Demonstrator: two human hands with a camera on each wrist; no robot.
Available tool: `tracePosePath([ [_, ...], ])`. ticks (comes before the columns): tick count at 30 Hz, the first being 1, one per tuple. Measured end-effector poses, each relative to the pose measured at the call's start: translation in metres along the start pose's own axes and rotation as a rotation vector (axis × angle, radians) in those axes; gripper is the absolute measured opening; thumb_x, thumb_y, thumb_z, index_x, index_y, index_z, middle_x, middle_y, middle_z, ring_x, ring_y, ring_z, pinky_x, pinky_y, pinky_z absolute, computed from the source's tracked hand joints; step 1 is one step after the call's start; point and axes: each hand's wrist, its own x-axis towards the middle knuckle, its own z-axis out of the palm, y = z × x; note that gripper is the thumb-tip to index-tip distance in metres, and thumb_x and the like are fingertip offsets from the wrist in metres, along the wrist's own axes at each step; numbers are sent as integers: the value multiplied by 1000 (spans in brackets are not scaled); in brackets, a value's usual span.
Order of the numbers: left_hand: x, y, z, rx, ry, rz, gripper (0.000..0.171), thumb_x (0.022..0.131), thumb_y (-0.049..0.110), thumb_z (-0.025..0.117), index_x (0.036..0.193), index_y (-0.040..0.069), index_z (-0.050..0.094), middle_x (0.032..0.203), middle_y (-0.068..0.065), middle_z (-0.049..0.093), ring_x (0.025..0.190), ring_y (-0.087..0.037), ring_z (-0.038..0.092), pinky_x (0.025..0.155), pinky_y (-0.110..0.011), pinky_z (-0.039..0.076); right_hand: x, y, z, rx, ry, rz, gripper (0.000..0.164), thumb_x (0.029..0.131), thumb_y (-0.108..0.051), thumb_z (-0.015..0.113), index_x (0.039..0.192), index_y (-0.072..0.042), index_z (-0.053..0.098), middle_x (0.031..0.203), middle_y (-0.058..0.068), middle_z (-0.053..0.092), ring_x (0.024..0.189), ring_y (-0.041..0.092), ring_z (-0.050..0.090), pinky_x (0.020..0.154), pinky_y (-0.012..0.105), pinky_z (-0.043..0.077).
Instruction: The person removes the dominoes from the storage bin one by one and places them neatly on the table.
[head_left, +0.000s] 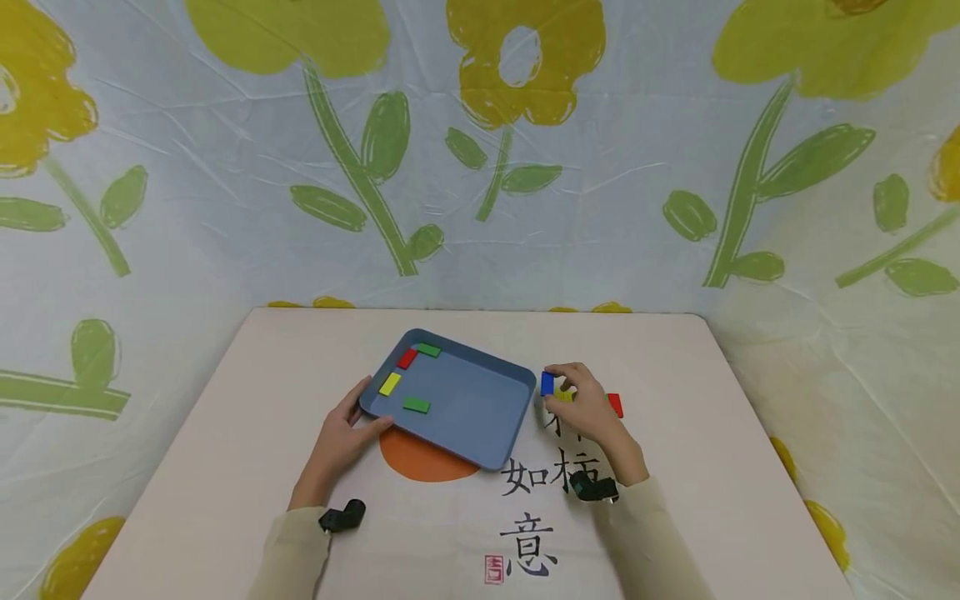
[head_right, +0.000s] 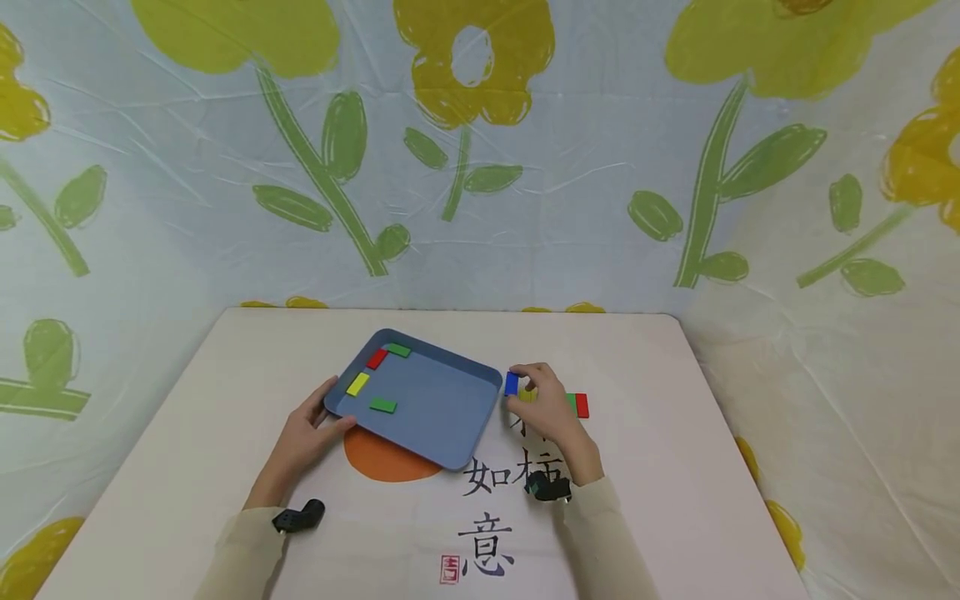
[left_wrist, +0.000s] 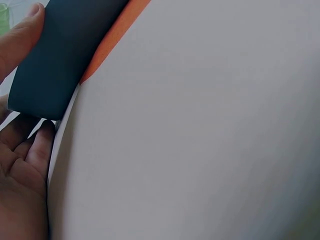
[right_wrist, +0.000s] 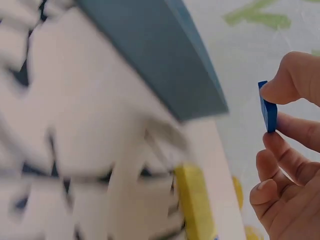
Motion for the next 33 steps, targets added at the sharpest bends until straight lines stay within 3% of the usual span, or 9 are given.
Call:
tracePosePath([
  [5, 1, 0, 1, -6, 1, 10, 94, 91, 46, 81, 167, 28, 30, 172, -8, 29, 158, -31, 33, 124, -42, 38, -14, 24, -15, -46, 45, 9, 50, 90, -11, 73, 139, -5, 64, 132, 21, 56, 104, 33, 59, 79, 36, 52],
  [9, 2, -1, 0, 0, -2, 18, 94, 91, 47, 81, 167, 28, 30, 172, -8, 29, 158, -31, 33, 124, -42, 38, -24, 41, -28, -100, 62, 24, 48, 91, -11, 73, 138, -4, 64, 132, 23, 58, 109, 37, 62, 89, 50, 59],
  [13, 3, -1, -1, 5, -4, 21, 94, 91, 47, 81, 167, 28, 29, 172, -8, 29, 158, -31, 34, 124, -42, 38, -33, 52, -41, -142, 54, 50, 48, 92, -11, 72, 138, -2, 63, 135, 24, 57, 115, 41, 61, 98, 59, 57],
  [18, 3, 0, -2, 7, -2, 25, 94, 91, 46, 81, 167, 28, 29, 172, -11, 29, 158, -33, 33, 125, -44, 37, -39, 60, -55, -178, 39, 82, 49, 91, -9, 71, 139, -1, 62, 133, 23, 57, 105, 35, 61, 87, 49, 58],
  [24, 2, 0, -3, -10, -11, 18, 92, 92, 45, 81, 167, 28, 30, 172, -13, 28, 158, -34, 32, 125, -45, 36, -42, 73, -66, -214, 23, 90, 51, 90, -8, 72, 139, -1, 61, 134, 24, 57, 105, 36, 64, 86, 51, 59],
  [33, 1, 0, -3, 3, -8, 18, 92, 92, 46, 80, 167, 28, 29, 172, -12, 28, 158, -34, 33, 125, -46, 36, -44, 85, -77, -247, 11, 89, 49, 90, -11, 75, 136, 1, 64, 133, 24, 58, 103, 35, 64, 81, 43, 59],
])
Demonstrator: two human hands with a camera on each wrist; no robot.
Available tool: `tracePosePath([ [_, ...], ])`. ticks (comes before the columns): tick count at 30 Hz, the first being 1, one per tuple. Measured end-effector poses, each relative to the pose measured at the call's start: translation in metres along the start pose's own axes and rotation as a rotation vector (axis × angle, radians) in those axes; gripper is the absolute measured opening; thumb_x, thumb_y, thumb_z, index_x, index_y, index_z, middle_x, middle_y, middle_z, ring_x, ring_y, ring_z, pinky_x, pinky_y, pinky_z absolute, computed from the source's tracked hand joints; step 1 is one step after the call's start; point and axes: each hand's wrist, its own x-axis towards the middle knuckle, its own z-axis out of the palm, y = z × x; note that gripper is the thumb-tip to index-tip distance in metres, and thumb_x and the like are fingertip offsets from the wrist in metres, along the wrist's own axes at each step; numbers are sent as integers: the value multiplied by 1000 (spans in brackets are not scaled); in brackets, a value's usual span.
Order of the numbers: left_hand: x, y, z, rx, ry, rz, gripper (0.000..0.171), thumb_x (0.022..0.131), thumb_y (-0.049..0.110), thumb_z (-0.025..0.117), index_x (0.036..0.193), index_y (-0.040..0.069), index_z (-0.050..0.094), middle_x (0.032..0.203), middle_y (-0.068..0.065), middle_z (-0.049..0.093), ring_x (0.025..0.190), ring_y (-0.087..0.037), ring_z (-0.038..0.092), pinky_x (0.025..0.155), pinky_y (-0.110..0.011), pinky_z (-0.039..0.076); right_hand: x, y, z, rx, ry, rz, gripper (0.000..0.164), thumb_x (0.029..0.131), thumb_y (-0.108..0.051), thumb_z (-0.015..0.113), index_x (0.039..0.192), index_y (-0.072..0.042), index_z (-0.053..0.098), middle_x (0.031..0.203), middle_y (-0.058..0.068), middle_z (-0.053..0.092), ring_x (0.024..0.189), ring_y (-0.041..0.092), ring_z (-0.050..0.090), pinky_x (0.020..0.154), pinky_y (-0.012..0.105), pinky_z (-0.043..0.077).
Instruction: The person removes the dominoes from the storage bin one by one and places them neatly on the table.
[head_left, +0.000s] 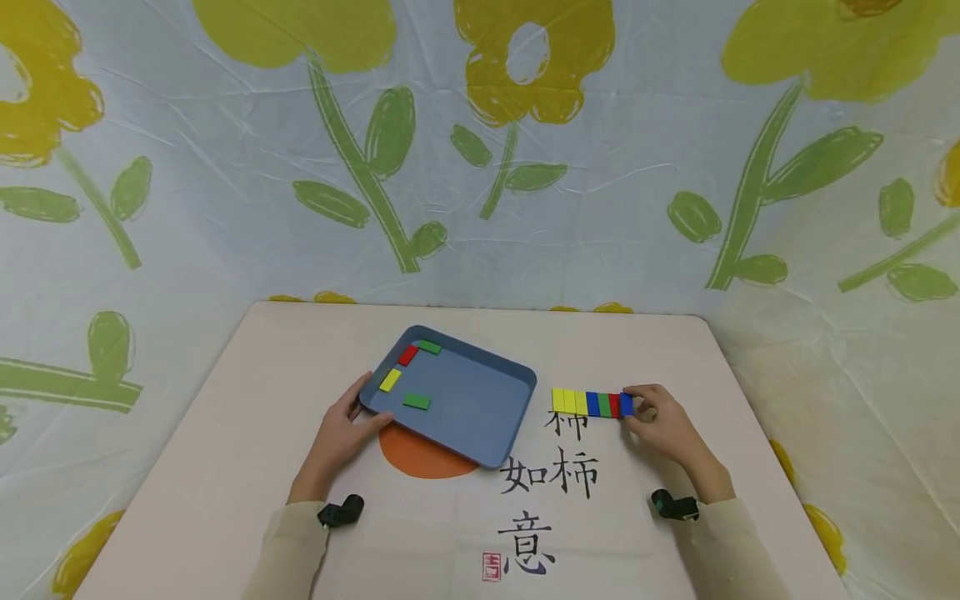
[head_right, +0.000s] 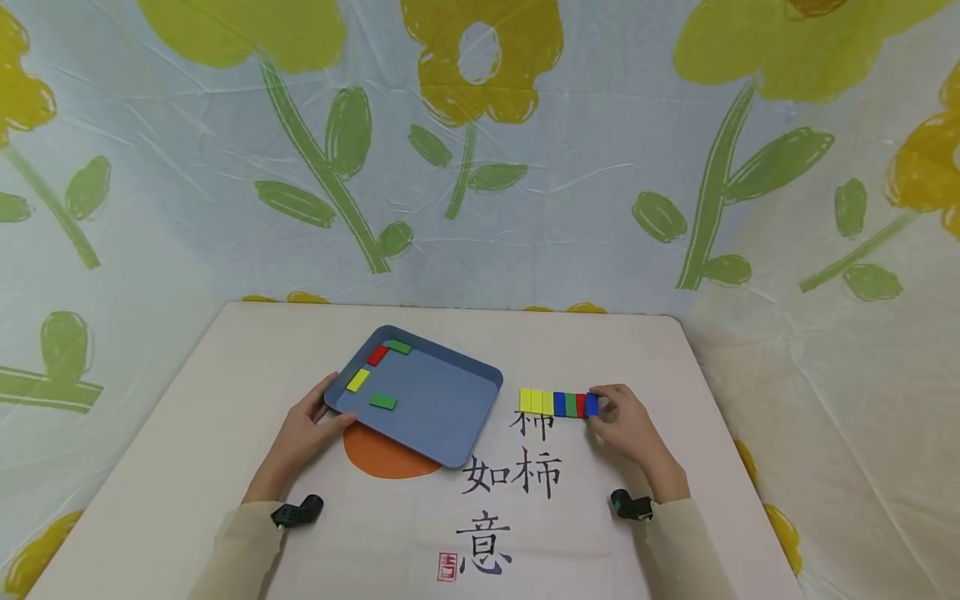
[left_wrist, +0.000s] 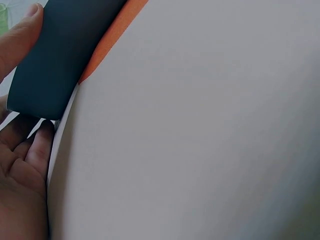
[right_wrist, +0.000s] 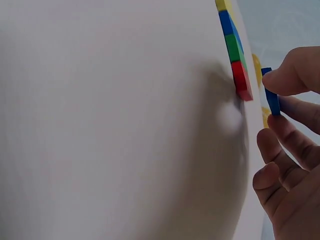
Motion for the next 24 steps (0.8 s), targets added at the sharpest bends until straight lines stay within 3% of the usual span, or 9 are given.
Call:
tracePosePath([
  [19, 1, -3, 1, -12, 0, -17, 93, 91, 47, 81, 166, 31, 29, 172, -10, 28, 157, -33, 35, 124, -44, 37, 7, 18, -5, -16, -45, -20, 46, 87, -3, 76, 131, 3, 66, 127, 22, 63, 100, 33, 63, 85, 49, 59],
  [24, 2, -4, 1, -19, 5, -12, 92, 91, 45, 82, 166, 31, 30, 172, -11, 28, 156, -33, 36, 123, -44, 38, 10, 19, -2, -16, -29, -39, 45, 85, -1, 77, 129, 3, 67, 124, 21, 65, 98, 32, 62, 81, 43, 56],
])
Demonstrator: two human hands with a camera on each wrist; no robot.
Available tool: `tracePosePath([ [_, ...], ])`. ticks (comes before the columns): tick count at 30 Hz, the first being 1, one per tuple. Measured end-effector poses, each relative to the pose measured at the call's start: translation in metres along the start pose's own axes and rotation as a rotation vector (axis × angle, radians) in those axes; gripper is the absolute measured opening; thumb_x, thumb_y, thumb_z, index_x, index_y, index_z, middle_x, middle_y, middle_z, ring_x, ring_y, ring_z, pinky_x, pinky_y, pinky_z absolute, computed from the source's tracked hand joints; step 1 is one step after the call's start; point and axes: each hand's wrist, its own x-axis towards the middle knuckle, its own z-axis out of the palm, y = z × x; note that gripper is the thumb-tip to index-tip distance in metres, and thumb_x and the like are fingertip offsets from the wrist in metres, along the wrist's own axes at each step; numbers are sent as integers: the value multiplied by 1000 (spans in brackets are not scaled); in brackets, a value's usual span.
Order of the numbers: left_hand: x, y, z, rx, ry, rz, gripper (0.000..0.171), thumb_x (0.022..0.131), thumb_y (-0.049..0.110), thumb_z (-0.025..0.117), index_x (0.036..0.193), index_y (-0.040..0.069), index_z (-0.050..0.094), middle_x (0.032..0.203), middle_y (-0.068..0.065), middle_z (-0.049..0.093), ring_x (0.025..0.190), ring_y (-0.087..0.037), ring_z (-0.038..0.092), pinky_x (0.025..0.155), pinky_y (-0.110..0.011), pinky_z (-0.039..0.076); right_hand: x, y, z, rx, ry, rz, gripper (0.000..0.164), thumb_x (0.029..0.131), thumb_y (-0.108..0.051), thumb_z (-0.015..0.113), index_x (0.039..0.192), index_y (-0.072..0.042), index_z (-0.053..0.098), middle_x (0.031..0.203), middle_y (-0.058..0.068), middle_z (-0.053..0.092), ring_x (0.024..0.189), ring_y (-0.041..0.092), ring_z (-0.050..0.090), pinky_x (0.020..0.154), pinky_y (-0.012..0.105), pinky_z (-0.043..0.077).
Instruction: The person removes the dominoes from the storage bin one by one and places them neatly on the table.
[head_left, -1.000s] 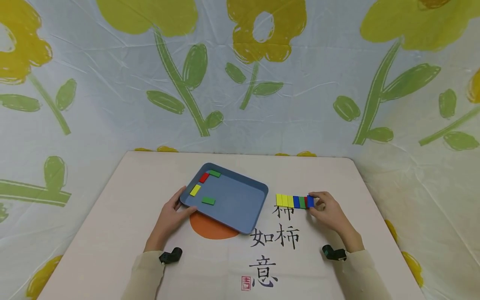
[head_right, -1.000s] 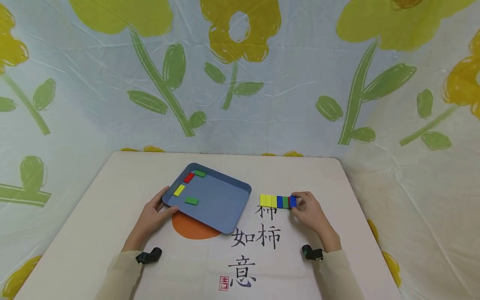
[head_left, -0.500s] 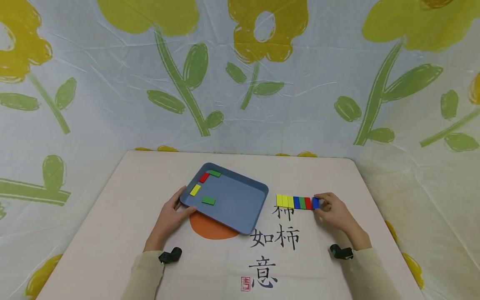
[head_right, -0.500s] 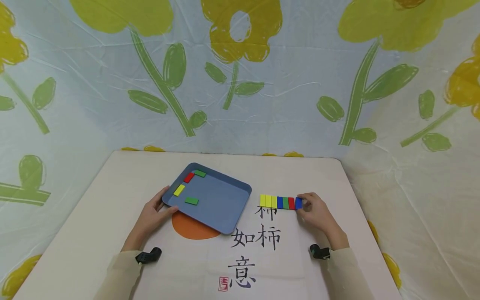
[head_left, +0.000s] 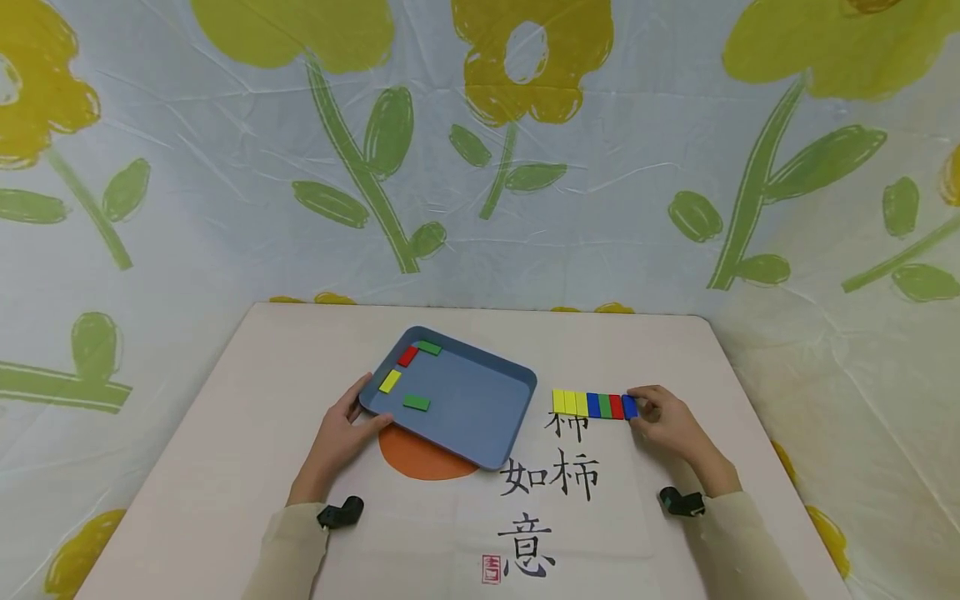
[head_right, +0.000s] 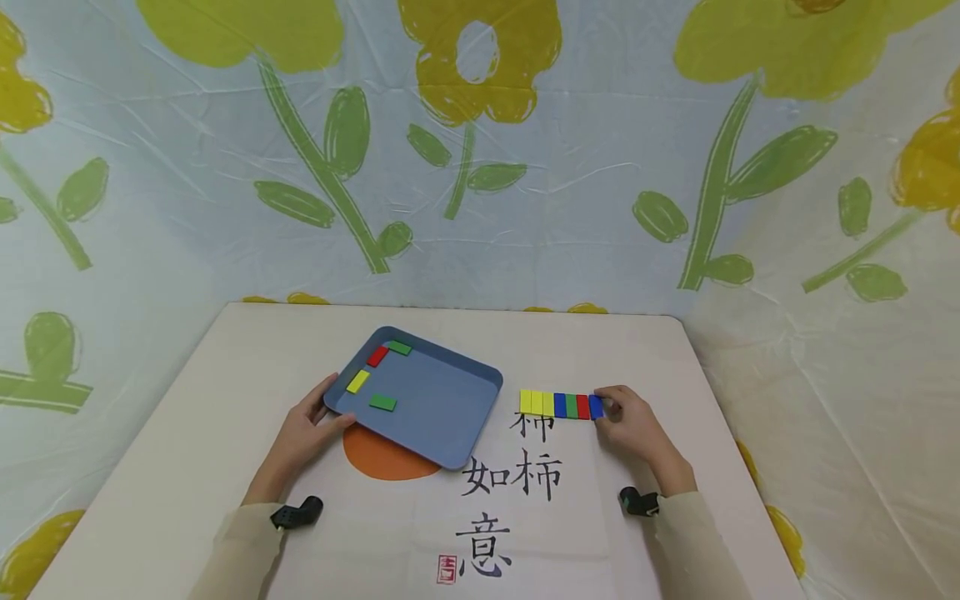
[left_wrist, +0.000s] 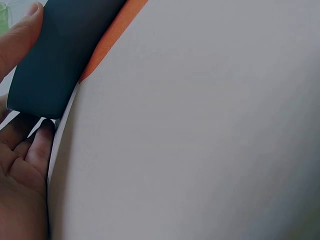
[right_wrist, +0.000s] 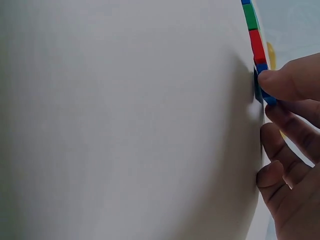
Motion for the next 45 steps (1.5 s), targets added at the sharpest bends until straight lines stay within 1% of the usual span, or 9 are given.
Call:
tracePosePath([
  [5, 0, 0, 0, -1, -2, 8, 92, 92, 44, 81, 167, 31, 28, 173, -12, 27, 157, -35, 35, 124, -47, 37, 1, 0, 2, -10, 29, -37, 43, 83, 0, 78, 125, 4, 70, 120, 20, 67, 94, 30, 61, 77, 39, 53],
  [8, -1, 0, 0, -1, -3, 5, 92, 92, 45, 80, 167, 30, 28, 173, -12, 27, 157, -34, 33, 125, -46, 36, 1, 0, 3, -15, 33, -35, 43, 83, 0, 78, 125, 4, 70, 119, 20, 67, 94, 29, 60, 78, 38, 52],
  [12, -2, 2, 1, -12, -1, -7, 92, 91, 44, 81, 166, 32, 29, 172, -10, 28, 158, -32, 33, 124, -42, 37, 1, 1, 4, -23, 26, -24, 43, 84, 0, 77, 126, 4, 70, 120, 20, 66, 94, 30, 59, 79, 40, 52],
  [19, -2, 2, 1, -12, -2, -8, 92, 91, 43, 81, 166, 31, 29, 173, -11, 27, 157, -34, 34, 123, -43, 38, 3, 2, 4, -36, 7, -2, 44, 85, -1, 76, 128, 4, 68, 120, 20, 65, 97, 30, 59, 81, 44, 53],
  [27, -1, 1, 1, -9, 1, -6, 92, 91, 43, 82, 166, 31, 30, 172, -11, 27, 157, -33, 34, 123, -43, 38, 2, 1, 4, -25, 5, 1, 44, 85, -1, 76, 128, 4, 68, 122, 20, 64, 97, 31, 58, 81, 44, 53],
  [30, -1, 1, 1, -4, 1, -6, 92, 91, 45, 82, 166, 31, 30, 173, -11, 27, 158, -33, 33, 124, -44, 38, 3, 1, 4, -28, 5, 3, 44, 85, 0, 76, 128, 4, 68, 123, 21, 64, 97, 30, 58, 82, 44, 53],
  [35, 0, 1, 0, -3, -6, -11, 93, 91, 46, 81, 167, 30, 29, 173, -12, 26, 159, -34, 30, 126, -45, 36, 3, 0, 4, -35, 3, 23, 44, 86, -2, 76, 129, 3, 68, 126, 22, 63, 99, 32, 58, 85, 48, 55],
  [39, -1, 1, 0, 0, -9, -7, 93, 92, 46, 81, 167, 29, 28, 173, -13, 26, 158, -36, 31, 126, -47, 35, 3, 1, 5, -39, 1, 25, 44, 86, -2, 76, 129, 3, 68, 126, 21, 63, 99, 32, 58, 84, 47, 55],
  [45, -1, 2, 0, -4, -5, -9, 93, 91, 46, 81, 166, 31, 29, 173, -12, 27, 158, -34, 33, 125, -45, 36, 2, 0, 4, -37, 5, 15, 44, 85, -3, 77, 128, 4, 68, 125, 22, 63, 98, 32, 58, 83, 46, 54],
])
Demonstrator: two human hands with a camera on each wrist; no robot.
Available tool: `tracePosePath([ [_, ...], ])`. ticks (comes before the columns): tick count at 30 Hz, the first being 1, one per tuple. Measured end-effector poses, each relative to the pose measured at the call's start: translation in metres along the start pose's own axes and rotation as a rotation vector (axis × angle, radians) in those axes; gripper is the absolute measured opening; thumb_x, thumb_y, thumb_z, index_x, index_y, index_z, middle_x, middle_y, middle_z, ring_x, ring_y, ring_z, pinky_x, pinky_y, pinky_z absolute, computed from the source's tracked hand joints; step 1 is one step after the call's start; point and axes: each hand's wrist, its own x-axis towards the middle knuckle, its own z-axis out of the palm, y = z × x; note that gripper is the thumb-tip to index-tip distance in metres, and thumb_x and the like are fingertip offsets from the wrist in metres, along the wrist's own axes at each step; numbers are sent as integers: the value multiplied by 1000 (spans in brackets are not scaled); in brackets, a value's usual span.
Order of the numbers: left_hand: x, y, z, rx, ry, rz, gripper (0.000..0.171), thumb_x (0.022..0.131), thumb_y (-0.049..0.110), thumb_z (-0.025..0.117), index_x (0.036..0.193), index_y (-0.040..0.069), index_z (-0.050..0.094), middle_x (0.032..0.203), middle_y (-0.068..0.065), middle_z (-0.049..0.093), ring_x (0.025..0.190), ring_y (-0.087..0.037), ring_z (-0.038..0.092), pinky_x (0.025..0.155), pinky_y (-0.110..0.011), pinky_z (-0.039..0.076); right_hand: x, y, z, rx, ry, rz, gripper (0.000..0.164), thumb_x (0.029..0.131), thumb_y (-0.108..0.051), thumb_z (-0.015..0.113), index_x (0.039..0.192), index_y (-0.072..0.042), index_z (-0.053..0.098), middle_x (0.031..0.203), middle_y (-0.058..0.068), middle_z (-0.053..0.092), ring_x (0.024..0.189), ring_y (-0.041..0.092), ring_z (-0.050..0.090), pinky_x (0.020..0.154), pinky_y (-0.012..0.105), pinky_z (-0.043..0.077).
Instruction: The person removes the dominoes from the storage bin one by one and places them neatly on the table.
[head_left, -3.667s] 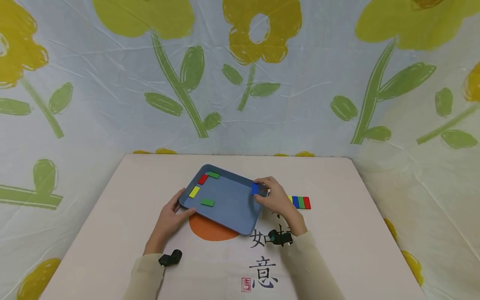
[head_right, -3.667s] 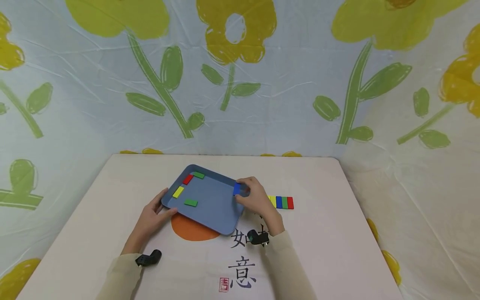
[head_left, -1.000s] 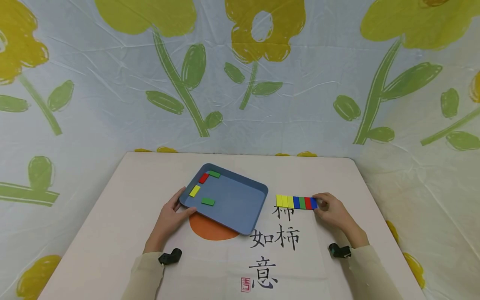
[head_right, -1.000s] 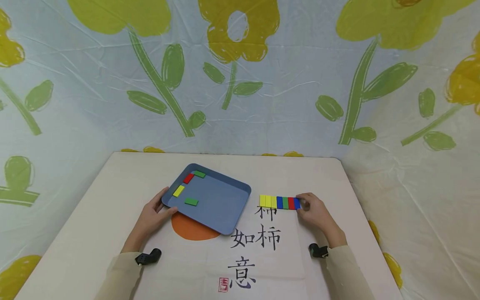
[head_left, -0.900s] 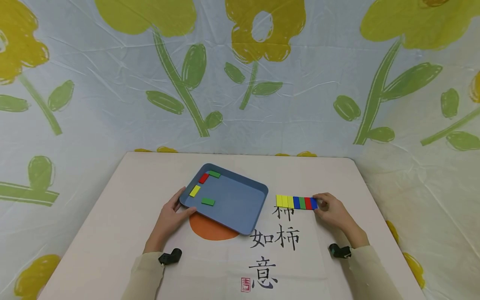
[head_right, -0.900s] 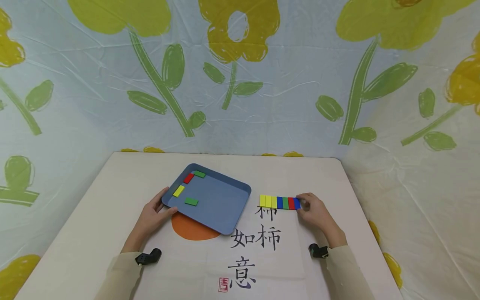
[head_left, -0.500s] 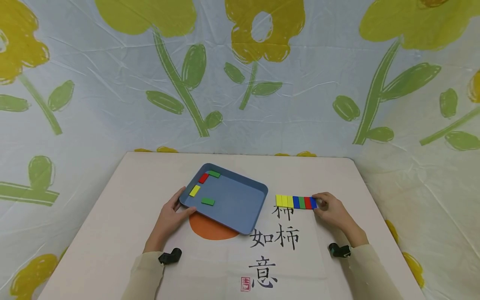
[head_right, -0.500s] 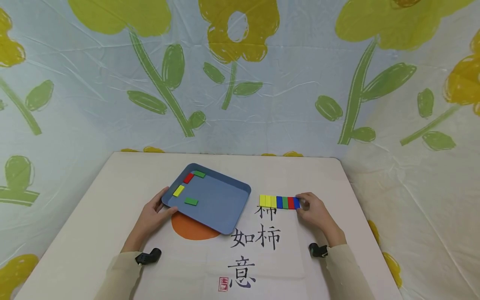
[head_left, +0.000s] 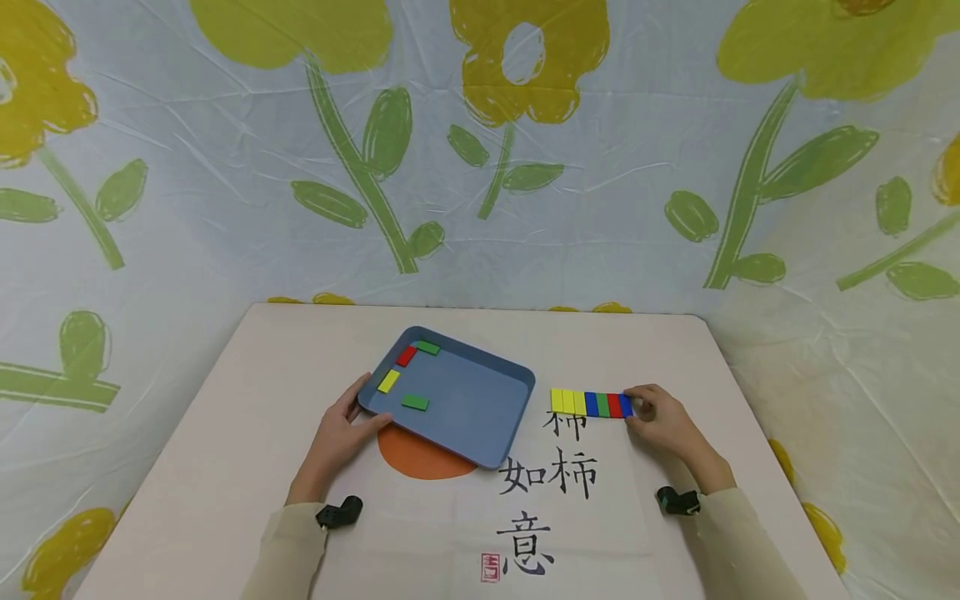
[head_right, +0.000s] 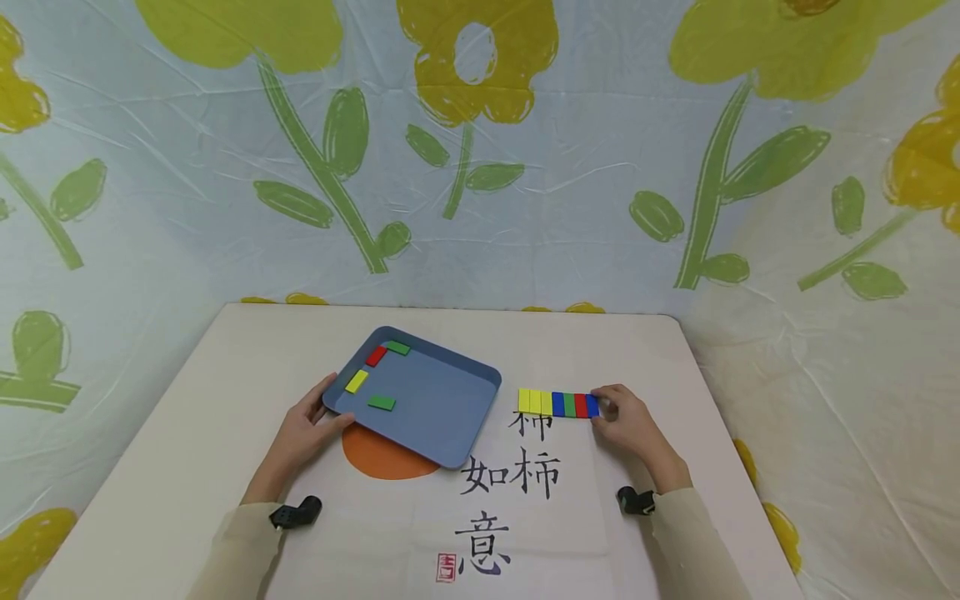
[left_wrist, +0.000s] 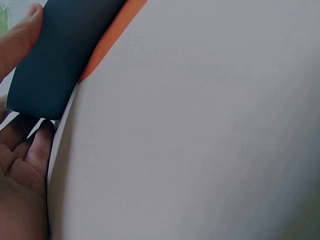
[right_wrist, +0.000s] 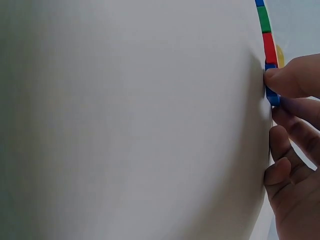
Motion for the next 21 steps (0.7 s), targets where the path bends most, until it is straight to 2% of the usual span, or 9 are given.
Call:
tracePosePath([
  [13, 0, -1, 0, 7, -4, 0, 94, 91, 47, 81, 167, 30, 29, 173, -11, 27, 158, -33, 32, 124, -43, 36, -1, -1, 3, 4, -2, 30, 44, 87, -7, 79, 128, 3, 68, 128, 23, 62, 100, 32, 59, 84, 48, 56],
  [21, 0, 0, -1, 10, -1, -9, 94, 90, 48, 81, 167, 30, 29, 173, -11, 27, 158, -33, 32, 125, -44, 37, 0, 1, 3, -1, 7, 16, 43, 88, -7, 79, 127, 4, 68, 128, 23, 63, 99, 31, 60, 84, 47, 56],
])
